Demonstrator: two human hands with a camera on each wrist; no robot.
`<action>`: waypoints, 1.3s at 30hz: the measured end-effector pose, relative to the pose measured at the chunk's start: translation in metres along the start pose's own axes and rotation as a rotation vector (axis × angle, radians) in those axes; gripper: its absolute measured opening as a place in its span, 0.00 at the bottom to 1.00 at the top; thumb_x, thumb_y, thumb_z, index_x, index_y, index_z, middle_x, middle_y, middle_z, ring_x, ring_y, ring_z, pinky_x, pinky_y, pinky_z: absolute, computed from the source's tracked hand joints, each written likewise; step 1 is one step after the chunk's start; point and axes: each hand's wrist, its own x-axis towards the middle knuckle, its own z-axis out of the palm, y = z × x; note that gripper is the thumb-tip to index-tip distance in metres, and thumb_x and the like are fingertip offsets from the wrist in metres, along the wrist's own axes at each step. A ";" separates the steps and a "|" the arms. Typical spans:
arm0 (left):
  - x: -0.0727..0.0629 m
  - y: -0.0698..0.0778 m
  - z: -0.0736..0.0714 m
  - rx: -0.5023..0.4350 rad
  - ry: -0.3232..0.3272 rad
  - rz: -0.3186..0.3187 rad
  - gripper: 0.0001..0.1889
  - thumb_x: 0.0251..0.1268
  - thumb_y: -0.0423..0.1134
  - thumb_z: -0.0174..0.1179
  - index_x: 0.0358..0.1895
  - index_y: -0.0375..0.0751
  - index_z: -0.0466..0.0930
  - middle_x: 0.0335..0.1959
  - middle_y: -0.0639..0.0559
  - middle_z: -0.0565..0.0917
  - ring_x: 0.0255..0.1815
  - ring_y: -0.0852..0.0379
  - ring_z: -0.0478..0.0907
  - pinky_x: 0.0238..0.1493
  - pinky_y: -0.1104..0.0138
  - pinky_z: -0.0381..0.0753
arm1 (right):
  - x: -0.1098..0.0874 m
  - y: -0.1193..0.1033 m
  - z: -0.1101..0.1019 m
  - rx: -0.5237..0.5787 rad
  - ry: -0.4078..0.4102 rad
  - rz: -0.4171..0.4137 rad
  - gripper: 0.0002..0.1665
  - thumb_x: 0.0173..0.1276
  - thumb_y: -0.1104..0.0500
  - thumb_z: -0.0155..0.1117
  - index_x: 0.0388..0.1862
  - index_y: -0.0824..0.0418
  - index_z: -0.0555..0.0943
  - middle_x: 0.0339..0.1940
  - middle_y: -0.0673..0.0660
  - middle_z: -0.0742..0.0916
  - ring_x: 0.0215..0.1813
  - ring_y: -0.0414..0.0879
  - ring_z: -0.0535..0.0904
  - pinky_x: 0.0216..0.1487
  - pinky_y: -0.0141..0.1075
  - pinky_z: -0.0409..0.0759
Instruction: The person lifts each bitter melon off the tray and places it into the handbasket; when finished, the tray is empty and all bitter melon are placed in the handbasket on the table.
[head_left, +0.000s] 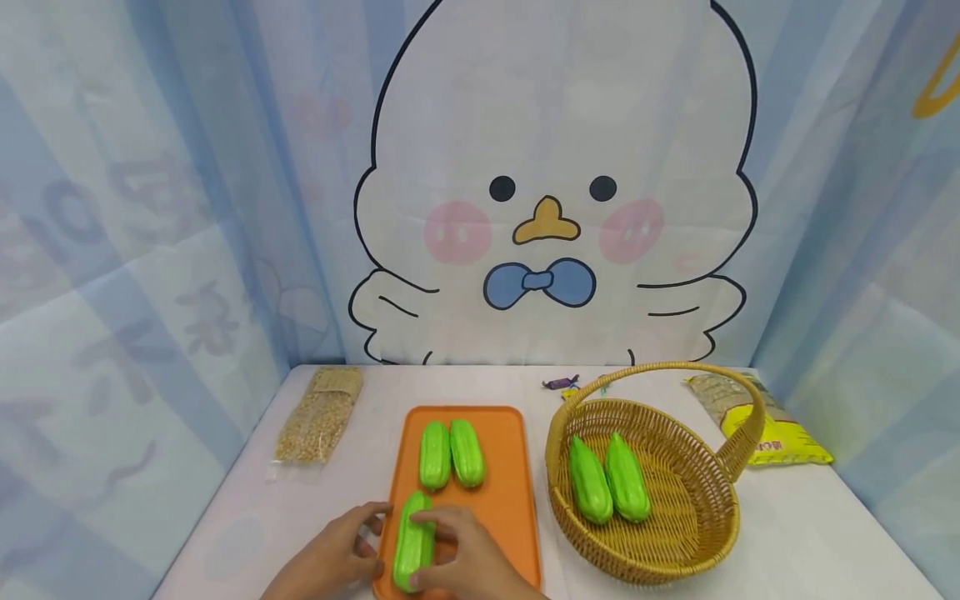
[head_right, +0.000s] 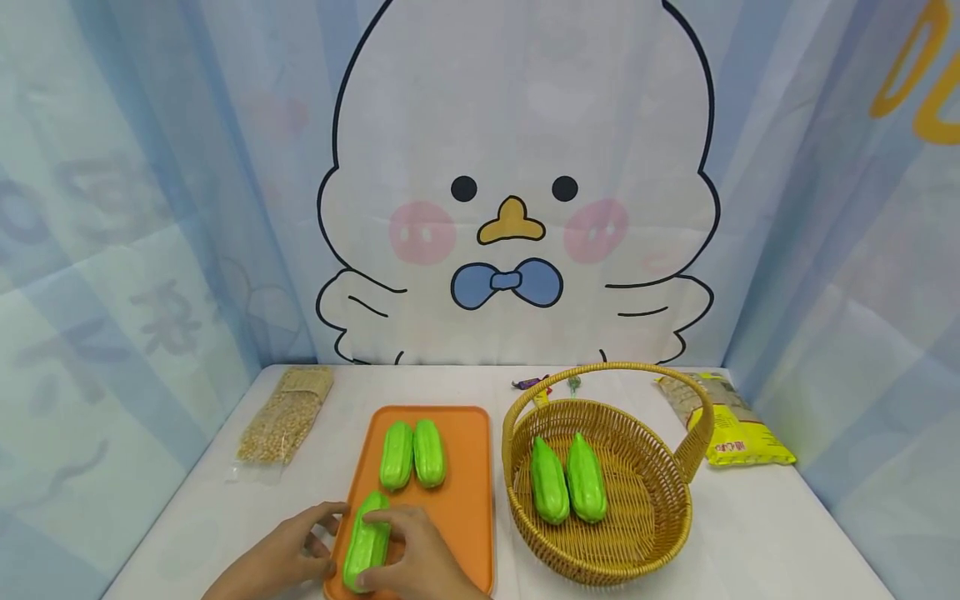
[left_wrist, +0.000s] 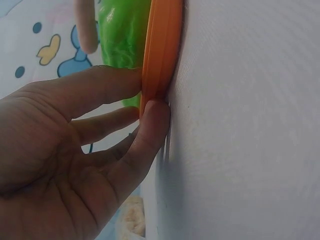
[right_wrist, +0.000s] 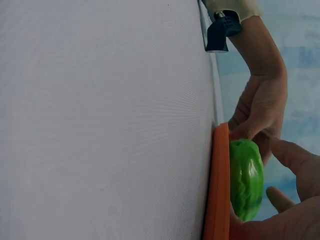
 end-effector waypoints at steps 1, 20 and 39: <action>0.000 0.000 0.000 -0.004 -0.001 0.006 0.37 0.52 0.31 0.71 0.67 0.31 0.67 0.45 0.47 0.76 0.37 0.52 0.77 0.37 0.57 0.78 | 0.001 0.000 0.001 -0.009 0.004 0.000 0.34 0.54 0.54 0.80 0.60 0.40 0.80 0.62 0.49 0.74 0.65 0.51 0.68 0.64 0.56 0.65; -0.003 0.001 -0.002 -0.021 -0.023 0.030 0.37 0.54 0.30 0.71 0.68 0.29 0.66 0.46 0.46 0.76 0.37 0.52 0.77 0.38 0.56 0.78 | 0.003 0.001 0.010 0.186 0.011 0.029 0.34 0.50 0.72 0.76 0.56 0.51 0.81 0.65 0.60 0.68 0.55 0.51 0.78 0.46 0.37 0.82; -0.002 -0.001 -0.003 -0.033 -0.031 0.055 0.36 0.53 0.28 0.70 0.67 0.28 0.66 0.46 0.46 0.75 0.38 0.51 0.78 0.38 0.56 0.79 | 0.004 -0.003 0.009 0.046 0.006 0.019 0.32 0.49 0.64 0.79 0.54 0.43 0.83 0.64 0.56 0.70 0.55 0.49 0.75 0.47 0.37 0.80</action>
